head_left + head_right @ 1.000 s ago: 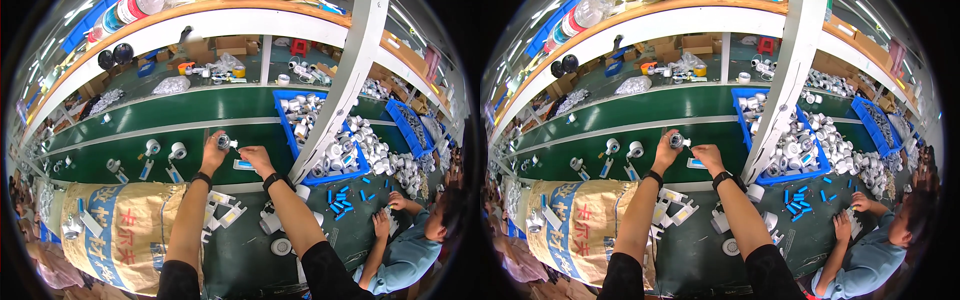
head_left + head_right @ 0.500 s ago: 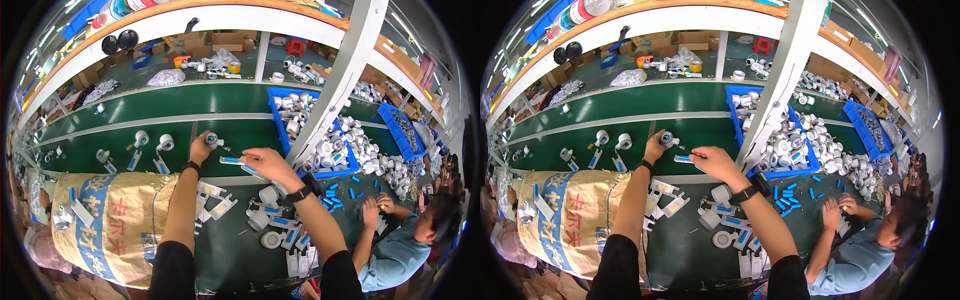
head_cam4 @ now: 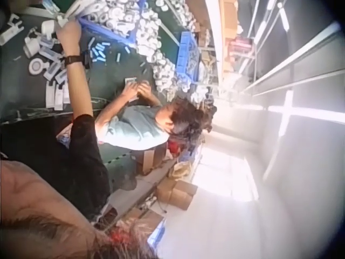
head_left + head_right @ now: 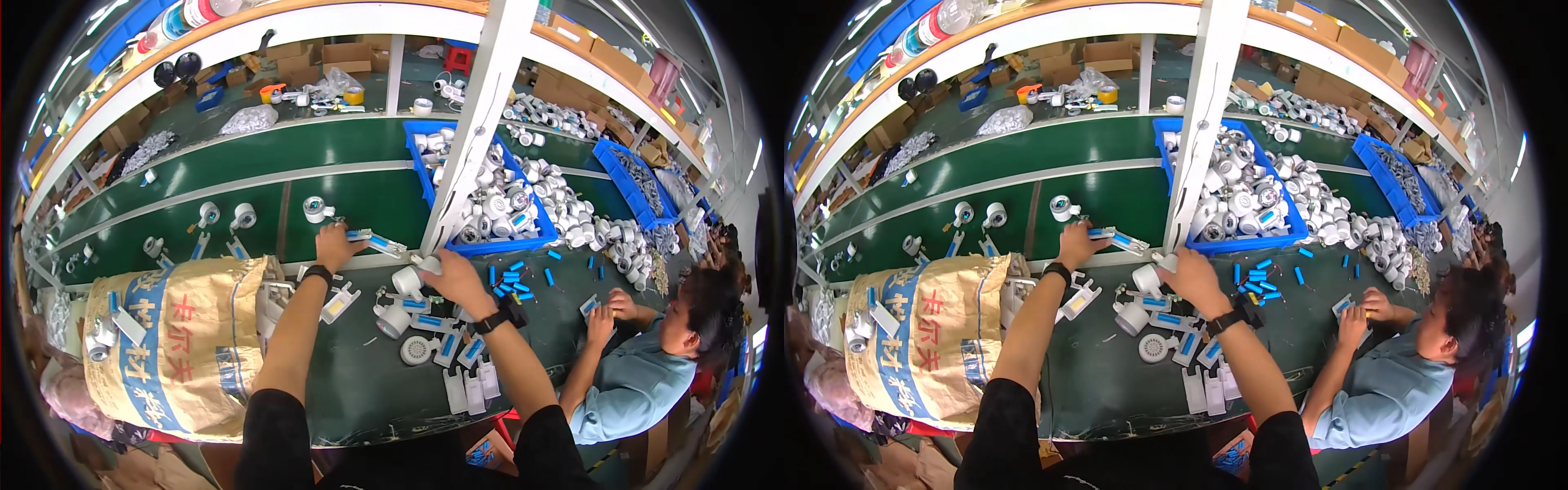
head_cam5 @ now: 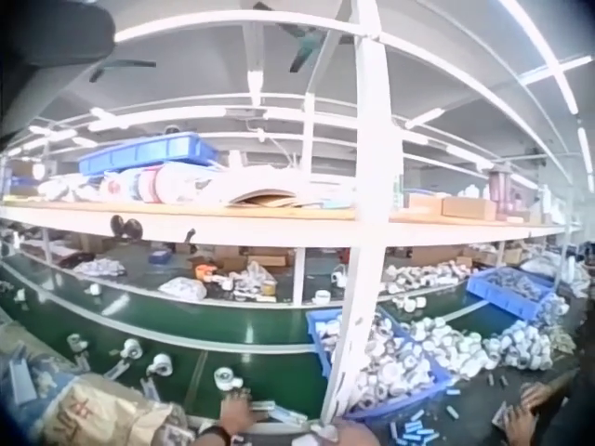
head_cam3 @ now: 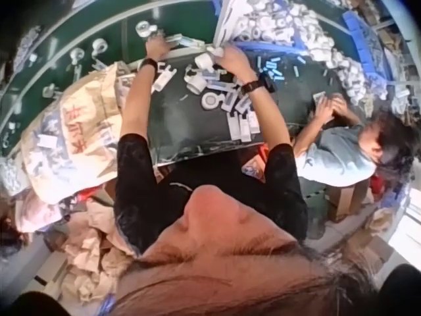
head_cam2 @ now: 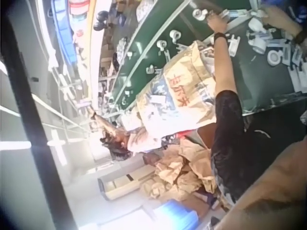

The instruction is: Assembling small electronic components into plastic housings on a factory production line.

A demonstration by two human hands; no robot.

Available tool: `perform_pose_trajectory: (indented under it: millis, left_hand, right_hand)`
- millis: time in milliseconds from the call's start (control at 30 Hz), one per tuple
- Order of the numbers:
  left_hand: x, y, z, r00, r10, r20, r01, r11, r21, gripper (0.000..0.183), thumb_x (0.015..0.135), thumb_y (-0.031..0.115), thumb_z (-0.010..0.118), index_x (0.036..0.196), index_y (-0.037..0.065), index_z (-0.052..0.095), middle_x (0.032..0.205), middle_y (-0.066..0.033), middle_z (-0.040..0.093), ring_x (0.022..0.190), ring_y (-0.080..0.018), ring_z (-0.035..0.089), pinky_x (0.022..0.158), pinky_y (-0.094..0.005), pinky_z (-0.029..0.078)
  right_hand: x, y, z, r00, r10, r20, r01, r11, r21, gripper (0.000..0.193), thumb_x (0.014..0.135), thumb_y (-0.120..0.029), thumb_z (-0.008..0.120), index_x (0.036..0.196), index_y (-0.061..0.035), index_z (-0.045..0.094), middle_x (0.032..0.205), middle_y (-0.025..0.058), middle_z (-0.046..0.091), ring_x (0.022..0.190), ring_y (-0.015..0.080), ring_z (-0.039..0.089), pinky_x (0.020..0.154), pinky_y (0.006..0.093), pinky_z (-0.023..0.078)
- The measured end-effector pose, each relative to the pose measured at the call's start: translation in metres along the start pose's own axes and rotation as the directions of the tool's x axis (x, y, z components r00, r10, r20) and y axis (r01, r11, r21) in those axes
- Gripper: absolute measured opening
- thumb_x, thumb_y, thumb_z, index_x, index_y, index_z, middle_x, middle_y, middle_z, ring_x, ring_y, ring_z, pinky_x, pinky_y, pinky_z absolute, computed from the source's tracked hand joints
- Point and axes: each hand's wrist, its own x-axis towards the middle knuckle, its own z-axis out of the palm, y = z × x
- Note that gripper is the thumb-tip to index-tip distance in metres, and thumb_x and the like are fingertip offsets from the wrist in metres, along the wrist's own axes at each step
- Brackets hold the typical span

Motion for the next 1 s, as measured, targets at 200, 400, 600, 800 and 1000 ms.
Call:
perform_pose_trajectory:
  millis: [200,400,600,800,1000]
  left_hand:
    - [-0.002,-0.027,-0.011,0.986,0.101,-0.131,-0.064,0.963,0.262,0.037,0.071,0.034,0.085,0.102,0.016,0.075,0.105,-0.0054,0.071,0.104,-0.0263,0.061,0.093,-0.0411,0.043]
    - [-0.004,-0.039,-0.021,0.983,0.045,-0.180,0.005,0.964,0.265,0.029,0.075,0.021,0.081,0.103,0.014,0.075,0.106,-0.0084,0.071,0.109,-0.0265,0.061,0.096,-0.0432,0.046]
    - [-0.042,0.020,-0.041,0.933,0.015,0.360,0.025,0.994,-0.107,0.065,0.081,0.055,0.073,0.103,-0.007,0.068,0.109,-0.0257,0.067,0.100,-0.0439,0.065,0.088,-0.0477,0.052]
    - [-0.058,0.010,-0.034,0.925,0.177,0.337,-0.110,0.972,-0.208,0.058,0.075,0.044,0.078,0.103,-0.007,0.070,0.108,-0.0258,0.069,0.106,-0.0423,0.065,0.092,-0.0467,0.051]
    - [-0.033,-0.013,-0.037,0.924,0.006,0.382,0.069,0.981,-0.182,0.038,0.074,0.026,0.072,0.104,0.002,0.075,0.109,-0.0208,0.071,0.107,-0.0375,0.066,0.096,-0.0441,0.051]
  right_hand:
    - [0.010,0.001,0.028,0.989,0.080,0.126,-0.110,0.962,0.251,0.057,0.076,-0.042,0.079,0.109,0.0021,0.063,0.108,0.0282,0.068,0.102,0.0438,0.065,0.090,0.0473,0.052]
    - [0.030,-0.019,0.077,0.980,-0.193,-0.049,0.199,0.956,0.216,0.056,0.072,-0.024,0.078,0.117,0.0033,0.061,0.103,0.0279,0.068,0.100,0.0436,0.066,0.089,0.0490,0.052]
    - [0.071,-0.033,0.082,0.963,-0.097,0.252,0.065,0.989,0.133,0.083,0.069,-0.025,0.081,0.139,0.0047,0.046,0.130,0.0302,0.058,0.121,0.0432,0.057,0.102,0.0443,0.048]
    - [0.100,-0.049,0.094,0.915,-0.095,0.393,-0.009,0.967,0.254,0.099,0.070,-0.037,0.081,0.147,0.0078,0.037,0.144,0.0333,0.045,0.133,0.0436,0.049,0.110,0.0419,0.042]
    - [0.117,-0.068,0.114,0.946,-0.001,0.324,-0.073,0.974,0.217,0.094,0.070,-0.041,0.084,0.145,0.0014,0.045,0.141,0.0271,0.040,0.130,0.0423,0.050,0.110,0.0397,0.042]
